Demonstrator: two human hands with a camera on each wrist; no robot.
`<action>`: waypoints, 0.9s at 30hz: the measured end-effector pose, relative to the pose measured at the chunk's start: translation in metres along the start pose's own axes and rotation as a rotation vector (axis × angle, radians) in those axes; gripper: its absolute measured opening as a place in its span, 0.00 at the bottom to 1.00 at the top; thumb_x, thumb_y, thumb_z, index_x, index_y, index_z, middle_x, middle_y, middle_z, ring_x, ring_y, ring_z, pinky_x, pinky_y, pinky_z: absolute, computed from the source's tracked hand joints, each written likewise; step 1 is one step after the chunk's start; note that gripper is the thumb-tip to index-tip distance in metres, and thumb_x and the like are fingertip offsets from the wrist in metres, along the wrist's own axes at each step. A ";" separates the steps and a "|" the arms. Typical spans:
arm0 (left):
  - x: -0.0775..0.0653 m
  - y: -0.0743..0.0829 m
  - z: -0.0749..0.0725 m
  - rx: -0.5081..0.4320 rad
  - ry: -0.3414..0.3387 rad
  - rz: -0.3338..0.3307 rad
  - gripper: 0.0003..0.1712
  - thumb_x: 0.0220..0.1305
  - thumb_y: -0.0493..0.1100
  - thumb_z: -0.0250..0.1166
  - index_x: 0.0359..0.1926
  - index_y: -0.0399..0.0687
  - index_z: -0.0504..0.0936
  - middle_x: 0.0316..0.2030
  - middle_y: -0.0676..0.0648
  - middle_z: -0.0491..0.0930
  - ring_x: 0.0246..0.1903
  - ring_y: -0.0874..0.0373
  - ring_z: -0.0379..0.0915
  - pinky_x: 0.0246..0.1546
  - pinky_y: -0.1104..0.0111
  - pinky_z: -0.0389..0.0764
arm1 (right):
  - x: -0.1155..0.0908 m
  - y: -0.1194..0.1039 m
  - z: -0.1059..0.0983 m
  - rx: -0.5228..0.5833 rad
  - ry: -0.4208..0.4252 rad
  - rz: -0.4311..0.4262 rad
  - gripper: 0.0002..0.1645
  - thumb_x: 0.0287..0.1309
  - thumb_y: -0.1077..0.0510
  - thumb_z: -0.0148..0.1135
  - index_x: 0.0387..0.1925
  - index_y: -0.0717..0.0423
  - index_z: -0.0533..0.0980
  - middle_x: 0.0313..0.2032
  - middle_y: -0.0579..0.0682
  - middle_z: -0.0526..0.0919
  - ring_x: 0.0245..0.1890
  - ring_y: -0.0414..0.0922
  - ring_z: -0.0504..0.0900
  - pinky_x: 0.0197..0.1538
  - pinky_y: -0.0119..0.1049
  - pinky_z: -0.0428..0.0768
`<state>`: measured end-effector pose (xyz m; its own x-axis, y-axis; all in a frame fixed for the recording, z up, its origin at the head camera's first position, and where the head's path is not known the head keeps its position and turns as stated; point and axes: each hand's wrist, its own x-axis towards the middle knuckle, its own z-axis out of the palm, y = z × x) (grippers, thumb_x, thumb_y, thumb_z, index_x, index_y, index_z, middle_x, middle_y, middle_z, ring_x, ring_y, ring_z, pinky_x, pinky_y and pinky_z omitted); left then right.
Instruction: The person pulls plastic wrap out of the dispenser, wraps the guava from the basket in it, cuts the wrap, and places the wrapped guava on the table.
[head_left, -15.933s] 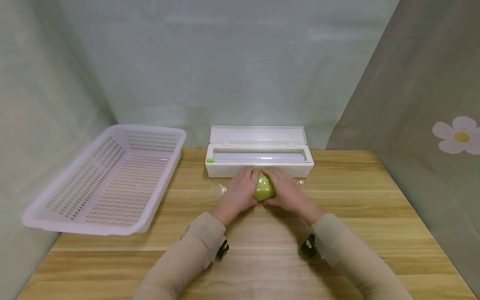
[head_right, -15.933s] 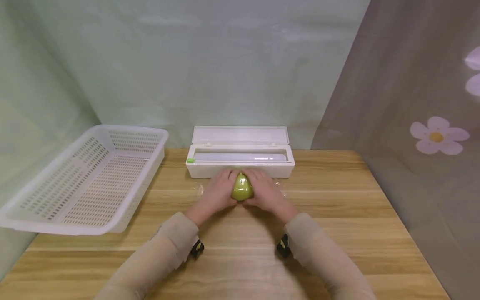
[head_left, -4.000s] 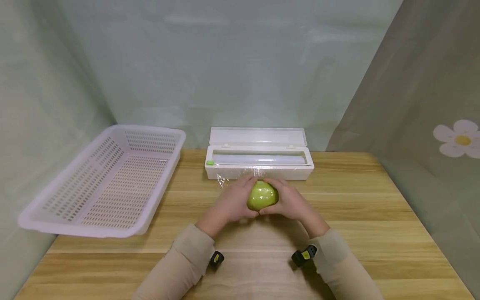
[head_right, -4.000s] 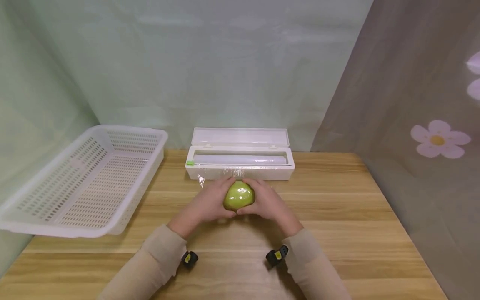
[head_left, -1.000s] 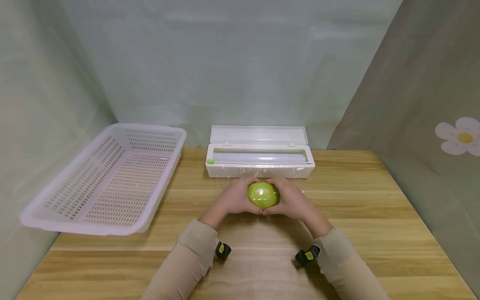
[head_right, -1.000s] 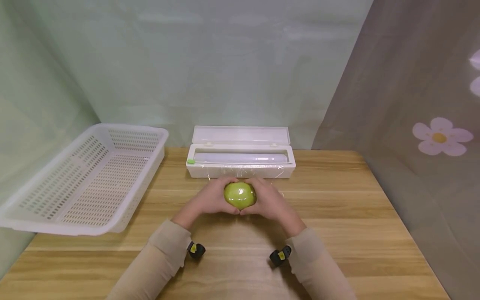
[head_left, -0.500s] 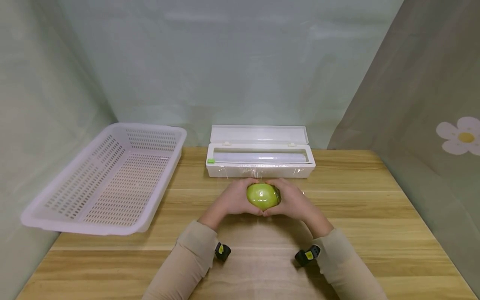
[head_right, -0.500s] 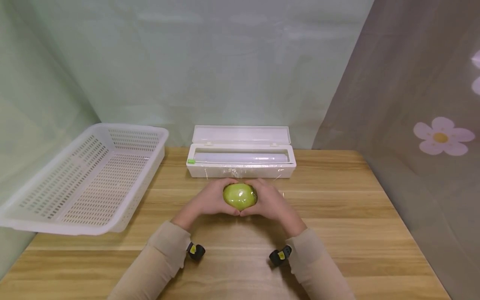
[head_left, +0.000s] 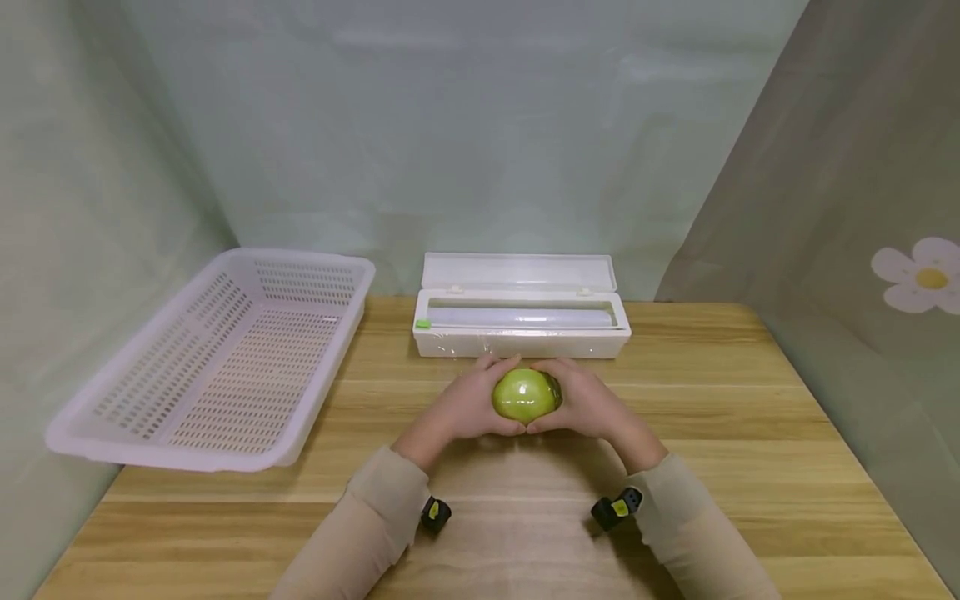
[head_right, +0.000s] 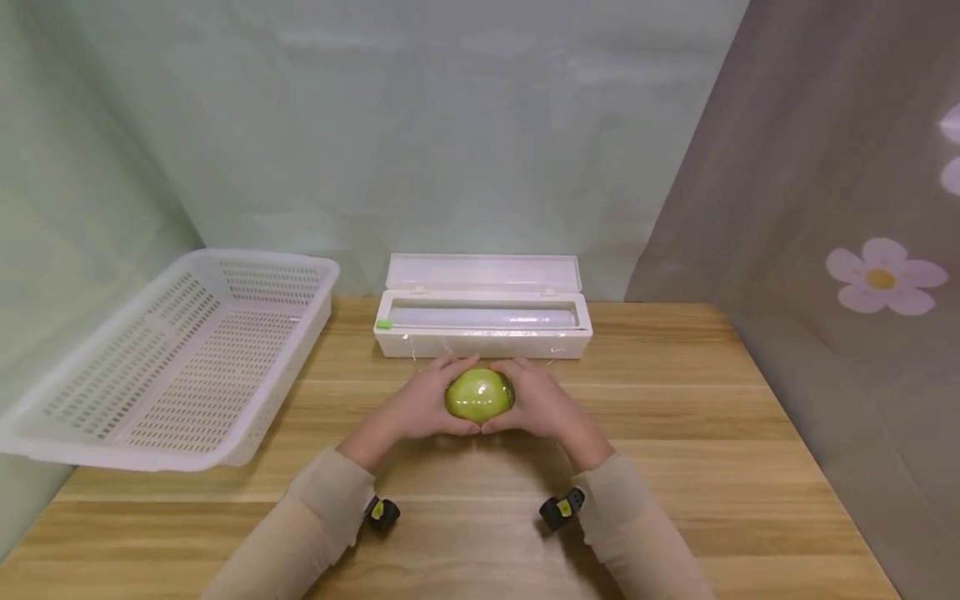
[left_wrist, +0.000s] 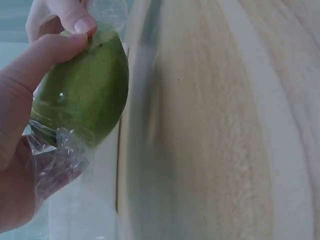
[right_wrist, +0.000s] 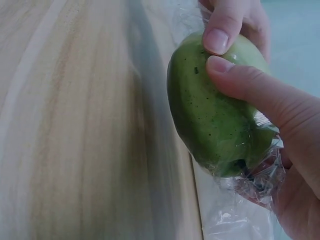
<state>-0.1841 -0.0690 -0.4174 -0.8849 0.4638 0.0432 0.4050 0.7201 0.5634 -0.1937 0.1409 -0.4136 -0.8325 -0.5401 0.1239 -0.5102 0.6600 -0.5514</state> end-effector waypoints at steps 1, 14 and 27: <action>-0.001 0.001 0.000 0.023 0.004 0.007 0.58 0.38 0.61 0.76 0.71 0.54 0.59 0.62 0.46 0.66 0.52 0.51 0.72 0.52 0.56 0.75 | 0.000 0.000 0.000 0.003 -0.002 -0.001 0.51 0.29 0.41 0.80 0.58 0.52 0.71 0.53 0.49 0.77 0.52 0.46 0.75 0.55 0.46 0.75; -0.003 0.004 0.004 0.097 0.073 0.079 0.50 0.35 0.52 0.80 0.62 0.50 0.68 0.53 0.48 0.74 0.50 0.52 0.73 0.52 0.57 0.76 | 0.000 0.004 0.001 0.038 -0.016 0.012 0.51 0.30 0.41 0.80 0.59 0.54 0.71 0.55 0.49 0.77 0.54 0.46 0.75 0.56 0.46 0.74; 0.009 0.003 -0.005 0.119 0.062 0.069 0.47 0.33 0.55 0.80 0.57 0.47 0.72 0.52 0.48 0.77 0.49 0.54 0.74 0.51 0.60 0.76 | -0.005 0.005 0.006 -0.120 0.064 -0.044 0.54 0.36 0.39 0.77 0.64 0.54 0.64 0.68 0.55 0.60 0.67 0.54 0.61 0.65 0.55 0.65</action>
<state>-0.1920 -0.0654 -0.4114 -0.8650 0.4841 0.1319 0.4866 0.7451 0.4561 -0.1905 0.1439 -0.4223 -0.8191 -0.5377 0.2000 -0.5652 0.6963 -0.4425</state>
